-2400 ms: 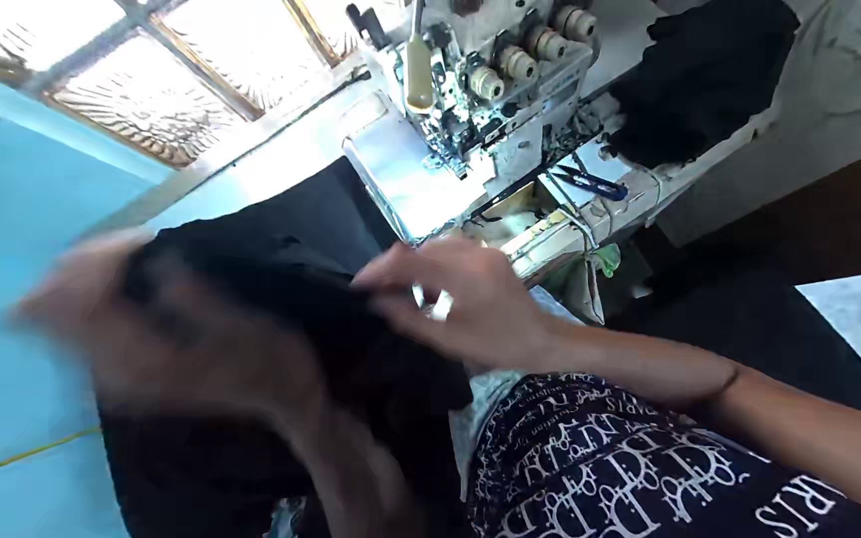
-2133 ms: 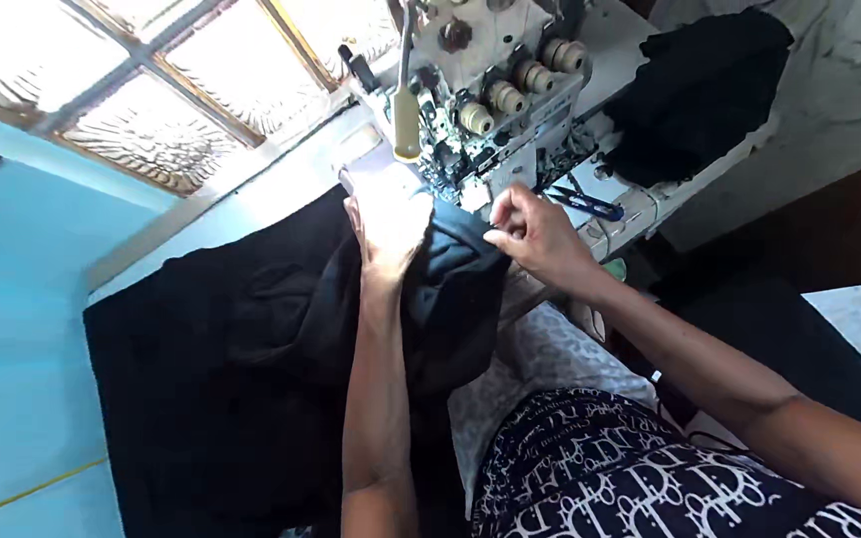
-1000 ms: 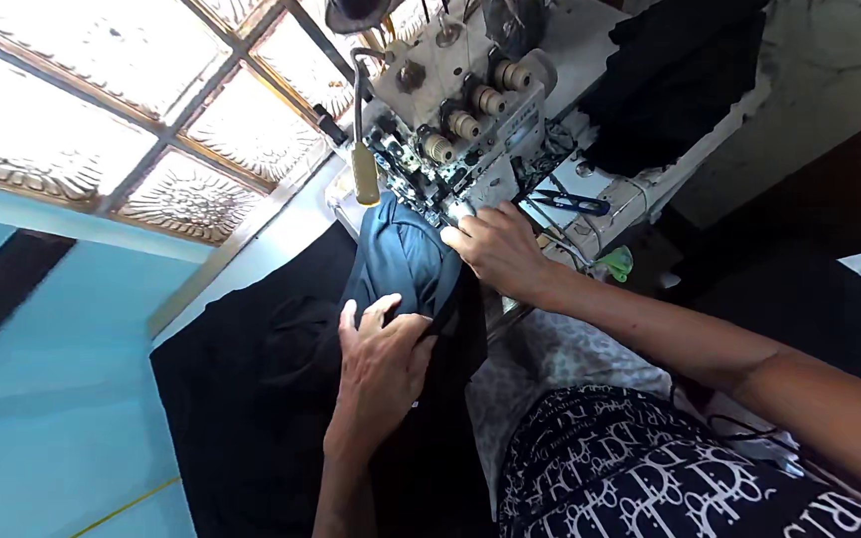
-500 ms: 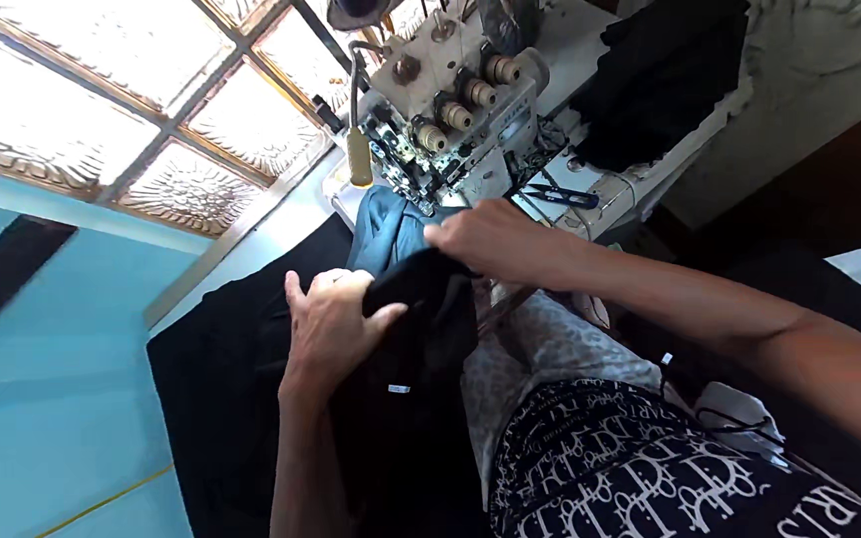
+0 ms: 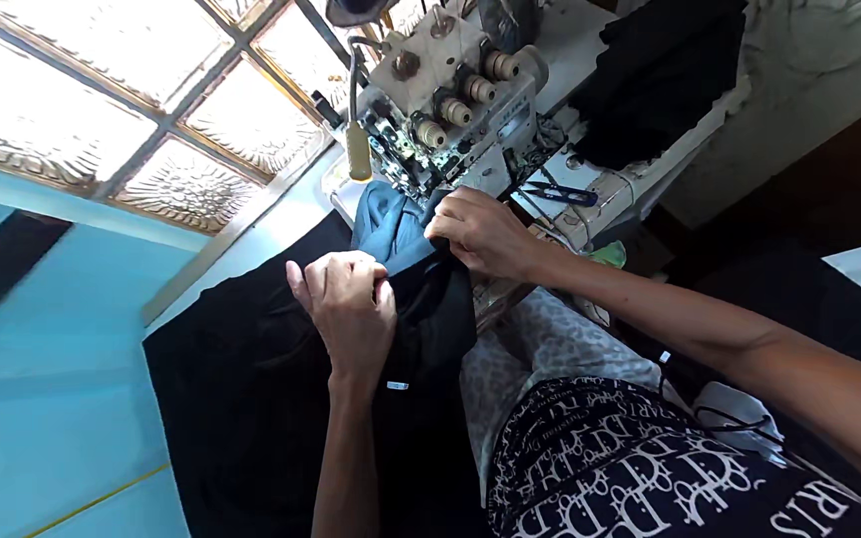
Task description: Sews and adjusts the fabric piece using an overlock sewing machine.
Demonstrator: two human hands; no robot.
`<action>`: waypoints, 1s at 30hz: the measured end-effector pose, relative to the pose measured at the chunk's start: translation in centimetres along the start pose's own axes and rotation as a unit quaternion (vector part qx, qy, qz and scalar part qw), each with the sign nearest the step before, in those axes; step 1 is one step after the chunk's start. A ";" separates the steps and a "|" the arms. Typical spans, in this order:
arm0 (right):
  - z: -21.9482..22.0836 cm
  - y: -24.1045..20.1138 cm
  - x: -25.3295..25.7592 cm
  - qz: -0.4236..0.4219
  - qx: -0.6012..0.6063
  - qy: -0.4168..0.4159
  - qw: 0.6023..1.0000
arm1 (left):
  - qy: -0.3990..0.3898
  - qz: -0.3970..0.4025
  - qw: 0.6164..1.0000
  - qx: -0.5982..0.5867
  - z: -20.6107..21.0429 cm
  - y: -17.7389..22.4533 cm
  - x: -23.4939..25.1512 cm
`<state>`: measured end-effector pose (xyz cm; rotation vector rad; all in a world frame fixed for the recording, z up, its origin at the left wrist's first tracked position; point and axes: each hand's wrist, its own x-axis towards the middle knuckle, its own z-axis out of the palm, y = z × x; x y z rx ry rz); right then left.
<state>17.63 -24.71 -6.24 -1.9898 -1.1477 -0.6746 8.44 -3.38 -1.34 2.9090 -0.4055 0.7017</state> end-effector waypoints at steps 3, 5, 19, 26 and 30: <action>0.1 -0.5 -0.5 0.008 0.004 -0.018 1.000 | 0.003 0.010 1.000 0.001 0.1 0.7 -1.2; 0.3 -0.5 -0.7 0.010 -0.002 -0.024 1.000 | 0.004 0.012 1.000 0.003 0.4 0.9 -1.6; 1.1 -0.8 -0.8 0.024 -0.061 -0.060 0.996 | -0.012 0.002 0.998 0.058 2.4 1.1 -1.5; 3.1 -1.3 -0.9 0.010 -0.159 0.005 0.987 | 0.029 0.009 0.997 0.067 3.6 0.8 -1.5; 1.9 -1.8 -1.7 -0.009 -0.142 0.079 0.987 | -0.013 -0.010 1.000 -0.022 0.8 0.1 -1.1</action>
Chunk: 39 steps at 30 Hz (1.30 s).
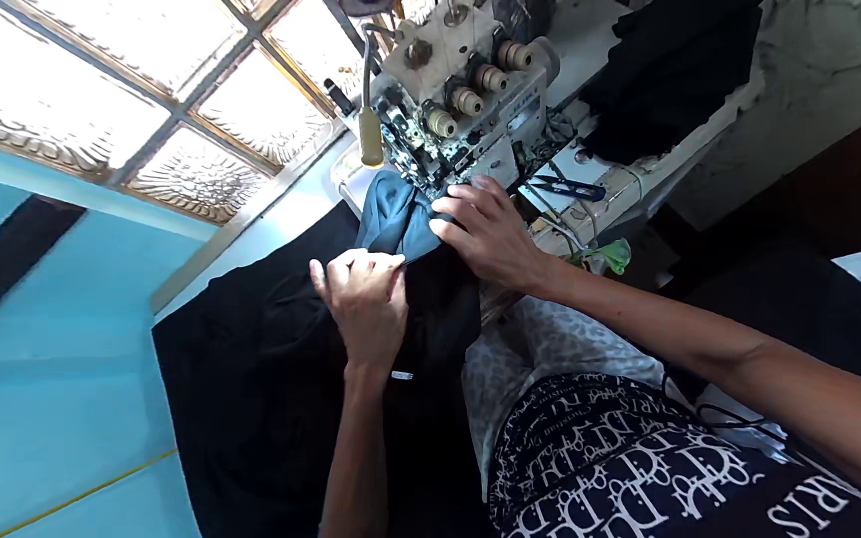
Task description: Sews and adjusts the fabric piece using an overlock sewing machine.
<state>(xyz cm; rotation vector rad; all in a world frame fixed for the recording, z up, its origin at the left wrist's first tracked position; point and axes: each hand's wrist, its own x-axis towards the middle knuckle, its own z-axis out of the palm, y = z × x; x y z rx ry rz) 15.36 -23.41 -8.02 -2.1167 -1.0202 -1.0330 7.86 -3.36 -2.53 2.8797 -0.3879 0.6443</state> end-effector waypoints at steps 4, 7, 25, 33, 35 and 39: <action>-1.5 -3.0 -2.9 -0.133 0.044 0.039 0.989 | -0.152 0.115 0.980 -0.059 -8.6 0.9 -0.8; 0.2 -4.2 -4.3 -0.051 0.120 -0.109 0.985 | -0.276 0.239 0.926 -0.092 -13.2 1.8 -1.6; -11.2 -8.6 6.8 0.068 0.561 -0.180 0.805 | -0.386 0.237 0.801 -0.391 -12.9 -1.2 6.3; -6.4 -4.4 7.0 0.111 0.446 -0.216 0.861 | -0.380 0.108 0.919 -0.004 -18.2 -0.9 7.1; -5.0 -2.5 6.5 0.088 0.362 -0.248 0.894 | -0.361 0.113 0.924 0.056 -18.4 -2.7 6.5; -2.8 1.7 5.4 0.086 0.215 -0.268 0.935 | -0.328 0.153 0.930 -0.071 -19.6 -4.8 5.7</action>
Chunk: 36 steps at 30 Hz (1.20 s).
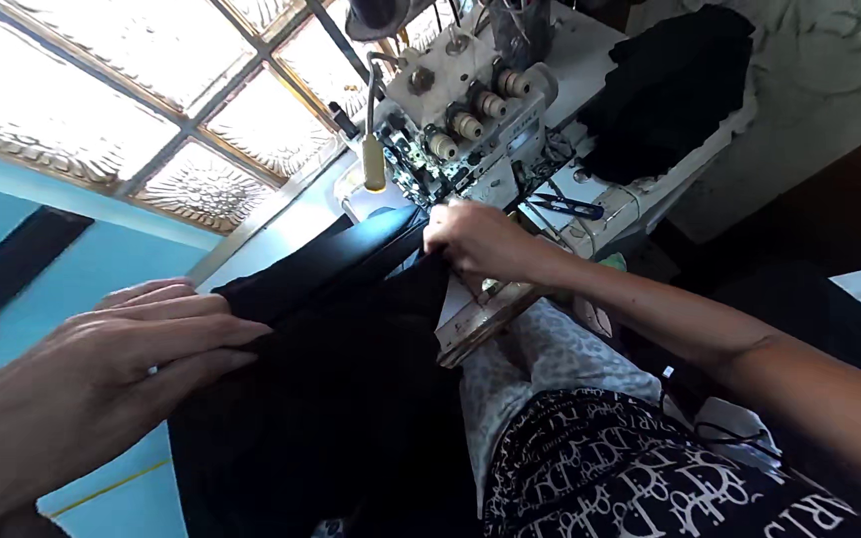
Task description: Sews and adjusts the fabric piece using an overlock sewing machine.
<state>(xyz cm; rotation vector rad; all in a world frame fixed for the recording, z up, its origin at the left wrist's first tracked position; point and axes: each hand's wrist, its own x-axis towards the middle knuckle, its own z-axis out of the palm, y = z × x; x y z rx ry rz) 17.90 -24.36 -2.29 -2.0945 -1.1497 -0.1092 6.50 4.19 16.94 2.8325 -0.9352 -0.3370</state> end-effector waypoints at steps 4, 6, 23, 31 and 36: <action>1.0 3.1 0.6 0.018 -0.016 0.069 0.997 | 0.133 0.091 0.964 -0.211 2.3 -3.8 -1.7; 1.6 3.4 0.9 0.006 0.001 0.102 0.995 | 0.176 0.091 0.947 -0.251 2.9 -4.9 -1.3; 3.0 0.1 2.4 -0.043 0.079 0.169 0.982 | 0.183 0.064 0.923 -0.331 7.4 -7.2 -4.3; 2.9 -0.1 1.9 -0.088 0.048 0.182 0.978 | 0.196 0.056 0.928 -0.311 8.0 -6.1 -4.4; 3.5 -0.2 2.0 -0.073 0.045 0.201 0.976 | 0.196 0.044 0.929 -0.312 7.8 -5.5 -4.3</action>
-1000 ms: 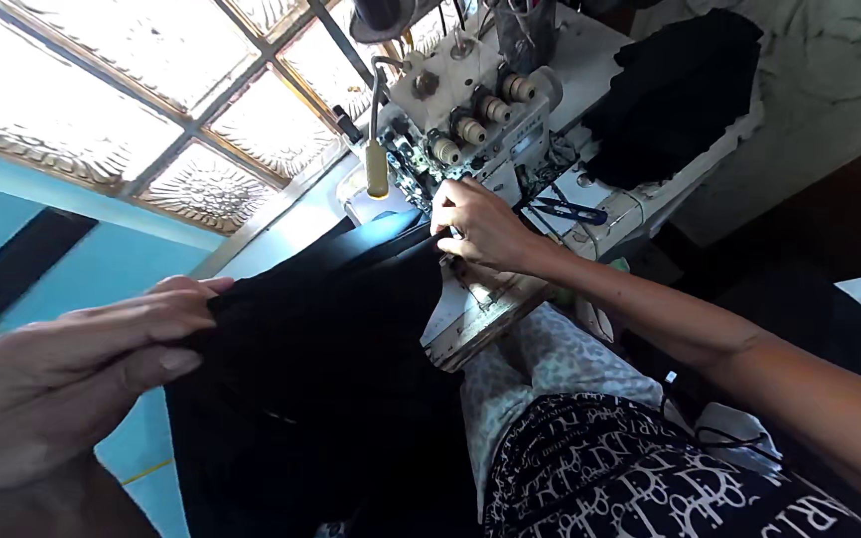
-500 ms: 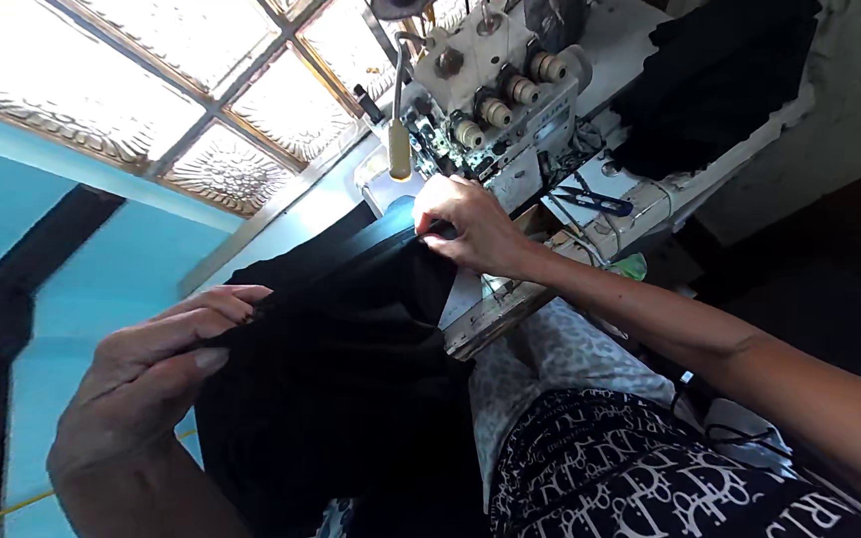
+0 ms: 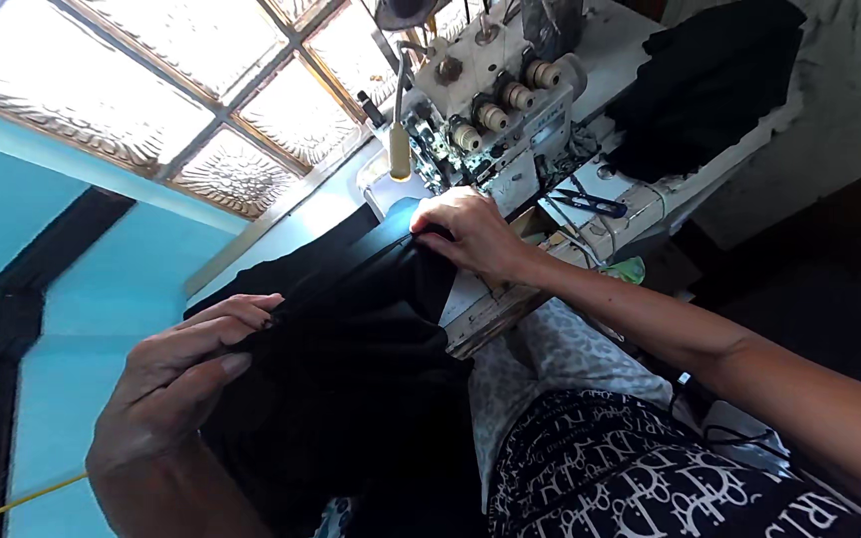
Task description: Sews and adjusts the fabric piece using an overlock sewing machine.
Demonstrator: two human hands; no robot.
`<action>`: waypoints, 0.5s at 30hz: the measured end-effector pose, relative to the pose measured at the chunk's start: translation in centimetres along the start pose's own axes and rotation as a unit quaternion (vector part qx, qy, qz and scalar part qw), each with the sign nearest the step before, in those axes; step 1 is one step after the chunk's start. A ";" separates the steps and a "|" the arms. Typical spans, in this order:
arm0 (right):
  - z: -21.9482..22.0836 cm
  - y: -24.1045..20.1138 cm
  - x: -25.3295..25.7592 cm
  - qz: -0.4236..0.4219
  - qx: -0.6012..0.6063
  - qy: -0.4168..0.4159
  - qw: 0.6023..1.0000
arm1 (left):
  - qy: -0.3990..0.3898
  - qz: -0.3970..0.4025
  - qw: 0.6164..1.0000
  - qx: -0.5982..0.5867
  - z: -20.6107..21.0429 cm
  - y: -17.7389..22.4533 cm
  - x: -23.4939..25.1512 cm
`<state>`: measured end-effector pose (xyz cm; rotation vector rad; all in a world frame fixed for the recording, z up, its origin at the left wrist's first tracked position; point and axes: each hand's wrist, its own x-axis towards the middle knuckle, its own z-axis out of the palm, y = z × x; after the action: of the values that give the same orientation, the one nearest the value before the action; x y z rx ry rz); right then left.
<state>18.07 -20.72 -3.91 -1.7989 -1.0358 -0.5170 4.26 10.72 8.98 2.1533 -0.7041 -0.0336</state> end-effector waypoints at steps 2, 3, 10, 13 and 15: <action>0.2 0.0 0.0 0.000 -0.003 0.005 1.000 | -0.001 0.000 1.000 0.000 0.2 0.3 0.2; 0.2 0.0 0.0 0.001 -0.006 0.006 1.000 | -0.002 0.000 1.000 0.001 0.2 0.4 0.3; -0.3 0.4 -0.4 -0.044 0.031 -0.013 0.998 | 0.020 -0.019 1.000 0.004 -0.4 -0.4 -0.1; -1.0 0.6 -1.0 -0.046 0.043 -0.030 0.998 | 0.062 -0.050 0.997 0.003 -0.3 -0.6 0.1; -2.2 0.5 -1.5 -0.041 0.046 -0.043 0.997 | 0.086 -0.065 0.993 0.038 0.2 -0.2 1.0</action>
<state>17.90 -23.37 -4.32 -1.7167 -1.1781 -0.4368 5.13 10.20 8.93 2.2396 -0.4719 0.1109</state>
